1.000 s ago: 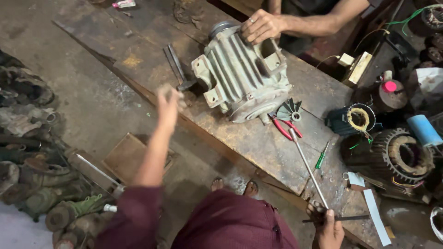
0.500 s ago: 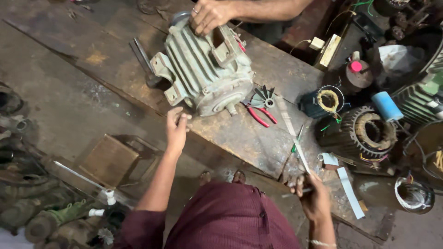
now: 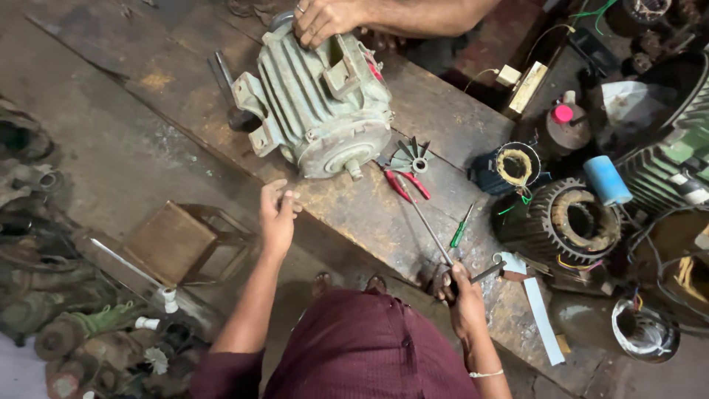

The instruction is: The person uses pliers, a T-handle wrench, and a hammer to work on an electric motor on a workbench. They remove a small part with pliers, loosen bolts with a wrench, and tap the motor housing with a hammer while another person assists by holding the motor.

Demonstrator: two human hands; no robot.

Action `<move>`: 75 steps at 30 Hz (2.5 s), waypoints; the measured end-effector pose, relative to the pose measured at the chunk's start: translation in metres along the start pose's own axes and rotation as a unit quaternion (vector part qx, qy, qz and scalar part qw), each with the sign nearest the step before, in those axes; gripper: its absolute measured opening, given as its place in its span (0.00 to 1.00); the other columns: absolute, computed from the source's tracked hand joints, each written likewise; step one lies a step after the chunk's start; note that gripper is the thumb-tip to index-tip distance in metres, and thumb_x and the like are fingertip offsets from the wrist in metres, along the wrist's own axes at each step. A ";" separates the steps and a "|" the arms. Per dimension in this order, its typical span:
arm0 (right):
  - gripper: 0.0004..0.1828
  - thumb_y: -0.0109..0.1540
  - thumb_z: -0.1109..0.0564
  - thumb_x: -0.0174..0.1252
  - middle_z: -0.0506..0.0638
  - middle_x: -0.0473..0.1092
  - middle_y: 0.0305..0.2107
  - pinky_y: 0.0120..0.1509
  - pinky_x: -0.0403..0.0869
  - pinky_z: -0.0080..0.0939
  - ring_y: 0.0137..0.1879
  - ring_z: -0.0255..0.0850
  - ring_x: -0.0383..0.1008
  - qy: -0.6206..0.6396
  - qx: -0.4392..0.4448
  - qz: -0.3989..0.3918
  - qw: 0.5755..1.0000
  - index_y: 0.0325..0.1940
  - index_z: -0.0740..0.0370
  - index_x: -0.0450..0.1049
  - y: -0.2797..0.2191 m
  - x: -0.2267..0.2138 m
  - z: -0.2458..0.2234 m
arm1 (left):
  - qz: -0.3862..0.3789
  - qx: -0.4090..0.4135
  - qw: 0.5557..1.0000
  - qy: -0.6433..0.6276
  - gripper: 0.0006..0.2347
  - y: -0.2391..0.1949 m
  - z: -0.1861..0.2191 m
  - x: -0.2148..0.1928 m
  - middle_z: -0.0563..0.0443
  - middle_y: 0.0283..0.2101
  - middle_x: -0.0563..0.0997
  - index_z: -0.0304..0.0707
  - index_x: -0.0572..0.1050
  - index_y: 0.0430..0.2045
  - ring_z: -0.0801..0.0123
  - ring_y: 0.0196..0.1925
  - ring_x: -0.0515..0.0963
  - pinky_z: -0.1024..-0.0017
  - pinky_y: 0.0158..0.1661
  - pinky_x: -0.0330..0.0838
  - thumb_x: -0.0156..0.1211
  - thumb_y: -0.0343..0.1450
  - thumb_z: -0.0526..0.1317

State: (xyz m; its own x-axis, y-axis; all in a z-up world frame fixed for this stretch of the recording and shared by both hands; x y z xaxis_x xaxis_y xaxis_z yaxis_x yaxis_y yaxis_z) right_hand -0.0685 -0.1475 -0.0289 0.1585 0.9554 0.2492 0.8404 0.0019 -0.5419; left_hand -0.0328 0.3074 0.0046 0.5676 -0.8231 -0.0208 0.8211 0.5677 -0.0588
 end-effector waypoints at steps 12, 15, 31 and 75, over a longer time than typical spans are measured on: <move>0.15 0.70 0.51 0.49 0.45 0.63 0.26 0.34 0.64 0.37 0.29 0.34 0.60 -0.059 -0.034 -0.017 0.998 0.48 0.66 0.71 0.018 -0.025 -0.011 | 0.121 0.325 0.886 0.307 0.11 0.003 0.151 0.013 0.40 0.53 0.76 0.37 0.74 0.52 0.45 0.57 0.73 0.52 0.60 0.65 0.57 0.77 0.39; 0.15 0.68 0.51 0.48 0.45 0.63 0.25 0.34 0.65 0.37 0.29 0.34 0.61 -0.046 -0.043 -0.031 0.998 0.51 0.62 0.73 0.021 -0.027 -0.011 | 0.155 0.350 0.848 0.367 0.15 0.036 0.159 0.024 0.38 0.58 0.73 0.34 0.73 0.55 0.42 0.60 0.70 0.48 0.59 0.63 0.59 0.76 0.42; 0.15 0.69 0.52 0.48 0.46 0.64 0.26 0.37 0.64 0.37 0.30 0.34 0.61 -0.067 -0.107 0.059 0.990 0.53 0.65 0.71 0.011 0.004 -0.057 | 0.144 0.378 0.868 0.288 0.14 0.107 0.102 -0.001 0.34 0.37 0.81 0.32 0.79 0.46 0.41 0.42 0.79 0.50 0.47 0.74 0.52 0.69 0.34; 0.07 0.71 0.53 0.53 0.40 0.55 0.21 0.26 0.55 0.29 0.23 0.28 0.51 0.449 0.147 -0.144 0.870 0.43 0.59 0.67 0.000 0.125 0.117 | 0.019 0.249 0.893 0.376 0.16 0.135 0.038 -0.063 0.39 0.61 0.71 0.40 0.68 0.61 0.42 0.66 0.64 0.43 0.63 0.54 0.50 0.77 0.40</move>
State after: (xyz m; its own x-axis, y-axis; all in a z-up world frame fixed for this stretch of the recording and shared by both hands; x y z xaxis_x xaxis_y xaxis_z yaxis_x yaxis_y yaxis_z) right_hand -0.1096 0.0065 -0.0914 0.4140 0.2874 0.8637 0.7649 0.4046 -0.5013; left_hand 0.0447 0.4368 0.0357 0.5494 -0.4751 -0.6874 0.8327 0.3791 0.4036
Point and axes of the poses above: each hand's wrist, its own y-axis towards the middle knuckle, its own x-axis out of the palm, z = x × y, the point moved 10 cm from there along y, towards the middle knuckle
